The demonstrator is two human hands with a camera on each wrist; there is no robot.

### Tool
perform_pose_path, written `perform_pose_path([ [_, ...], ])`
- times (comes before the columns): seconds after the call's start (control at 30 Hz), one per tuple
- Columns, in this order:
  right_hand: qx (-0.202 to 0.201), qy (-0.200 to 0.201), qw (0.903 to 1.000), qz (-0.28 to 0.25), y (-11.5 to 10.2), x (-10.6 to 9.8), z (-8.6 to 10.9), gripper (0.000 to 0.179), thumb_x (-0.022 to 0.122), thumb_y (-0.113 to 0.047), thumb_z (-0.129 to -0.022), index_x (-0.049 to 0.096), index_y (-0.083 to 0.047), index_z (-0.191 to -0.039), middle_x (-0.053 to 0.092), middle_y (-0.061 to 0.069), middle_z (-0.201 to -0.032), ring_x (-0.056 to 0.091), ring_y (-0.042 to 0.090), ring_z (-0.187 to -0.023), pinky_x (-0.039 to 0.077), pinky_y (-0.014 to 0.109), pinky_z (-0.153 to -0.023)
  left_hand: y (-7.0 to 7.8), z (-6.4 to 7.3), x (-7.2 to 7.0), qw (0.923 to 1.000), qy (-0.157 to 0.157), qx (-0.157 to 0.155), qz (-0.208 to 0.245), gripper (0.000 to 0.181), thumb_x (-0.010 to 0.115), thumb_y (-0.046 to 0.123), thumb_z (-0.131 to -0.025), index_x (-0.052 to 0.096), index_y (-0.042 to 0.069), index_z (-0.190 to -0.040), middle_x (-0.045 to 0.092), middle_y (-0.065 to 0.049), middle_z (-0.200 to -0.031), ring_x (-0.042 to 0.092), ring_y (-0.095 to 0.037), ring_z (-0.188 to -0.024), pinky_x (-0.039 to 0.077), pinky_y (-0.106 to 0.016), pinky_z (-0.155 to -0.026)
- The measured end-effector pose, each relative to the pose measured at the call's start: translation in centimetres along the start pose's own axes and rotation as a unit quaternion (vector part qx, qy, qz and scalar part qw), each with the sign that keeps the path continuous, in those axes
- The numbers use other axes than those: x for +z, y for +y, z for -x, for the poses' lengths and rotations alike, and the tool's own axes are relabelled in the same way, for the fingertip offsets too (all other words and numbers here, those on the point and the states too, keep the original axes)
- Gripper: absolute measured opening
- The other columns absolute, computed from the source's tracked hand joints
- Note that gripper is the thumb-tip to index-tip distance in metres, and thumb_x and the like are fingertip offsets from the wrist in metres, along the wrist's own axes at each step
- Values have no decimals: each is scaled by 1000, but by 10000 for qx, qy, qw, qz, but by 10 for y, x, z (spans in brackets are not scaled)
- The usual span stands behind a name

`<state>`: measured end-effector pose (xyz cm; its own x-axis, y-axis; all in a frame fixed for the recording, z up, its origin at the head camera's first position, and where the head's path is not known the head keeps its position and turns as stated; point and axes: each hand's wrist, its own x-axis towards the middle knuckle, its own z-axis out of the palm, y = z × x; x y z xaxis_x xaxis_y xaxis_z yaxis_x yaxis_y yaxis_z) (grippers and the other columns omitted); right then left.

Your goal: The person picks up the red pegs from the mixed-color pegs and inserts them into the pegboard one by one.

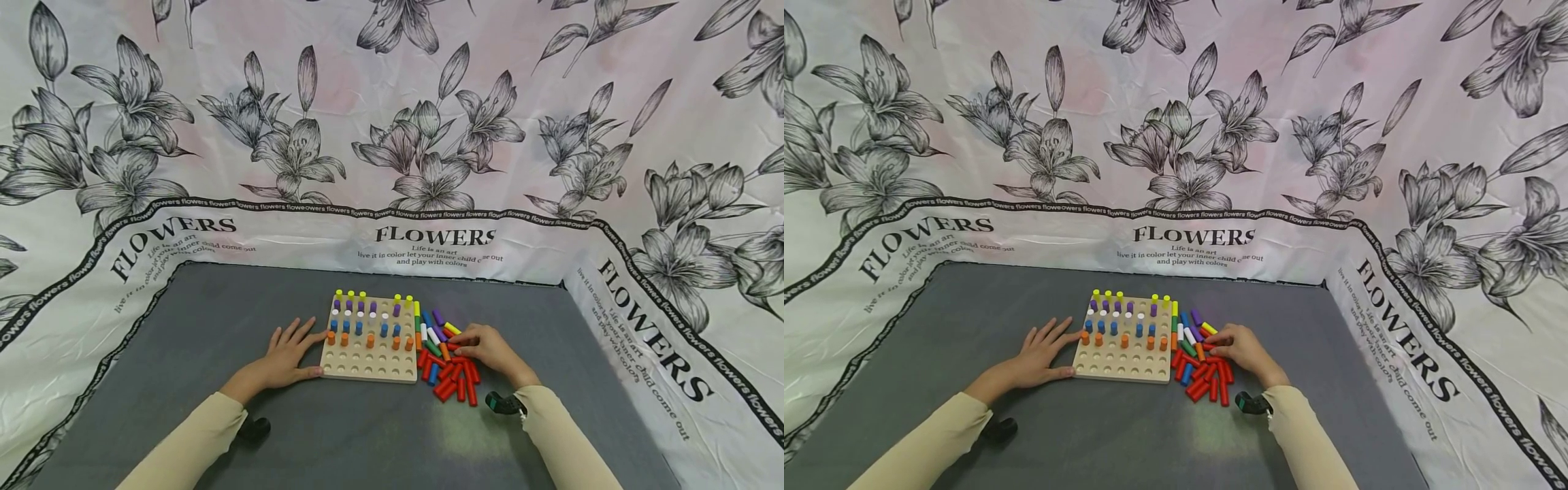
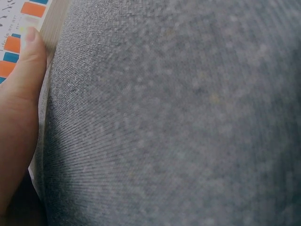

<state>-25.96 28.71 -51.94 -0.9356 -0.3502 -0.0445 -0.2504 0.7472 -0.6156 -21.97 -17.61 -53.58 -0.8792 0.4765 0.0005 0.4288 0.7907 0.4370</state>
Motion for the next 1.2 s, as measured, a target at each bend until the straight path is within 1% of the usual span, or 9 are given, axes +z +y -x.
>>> perform_pose_path([
  [0.17, -42, -18, 10000, 3, 2, 0, 0, 18, 76, -23, -88, 80, -20, -105, 62, -1, -87, 47, 12, -71, 39, 23, -61, 2, 0, -2, 10000, -5, -28, -4, 77, 66, 55, -89, 37, 23, -153, 17, -20, -165, 10, -51, -151, 7, -76, -112],
  [0.47, 4, 36, 9995, -313, -3, -4, 4, 18, 76, -26, -88, 79, -20, -105, 65, 1, -91, 49, 13, -74, 42, 23, -61, 6, 1, -7, 9999, -99, -80, -6, 77, 66, 54, -89, 39, 21, -153, 16, -20, -165, 9, -51, -151, 7, -76, -113],
  [0.77, -152, 75, 9989, -439, -6, -7, 6, 22, 75, -27, -89, 78, -19, -108, 65, 3, -92, 53, 12, -76, 46, 23, -62, 4, 1, -5, 9999, -98, -84, -6, 78, 65, 56, -88, 38, 22, -153, 16, -19, -166, 8, -51, -151, 6, -75, -113],
  [0.97, -125, 110, 9989, -445, -8, -7, 7, 22, 74, -27, -89, 77, -19, -109, 66, 3, -94, 55, 12, -78, 48, 23, -64, 3, 1, -2, 10000, 5, -29, -17, 77, 65, 56, -88, 39, 23, -153, 17, -19, -165, 10, -51, -151, 7, -75, -113],
  [1.2, -177, 204, 9985, -477, -18, -5, 6, 22, 75, -27, -89, 77, -20, -110, 67, 1, -95, 56, 11, -79, 49, 23, -66, 2, 3, -1, 9998, 168, 100, 88, 79, 68, 54, -87, 41, 20, -152, 19, -23, -164, 12, -54, -149, 8, -78, -111],
])
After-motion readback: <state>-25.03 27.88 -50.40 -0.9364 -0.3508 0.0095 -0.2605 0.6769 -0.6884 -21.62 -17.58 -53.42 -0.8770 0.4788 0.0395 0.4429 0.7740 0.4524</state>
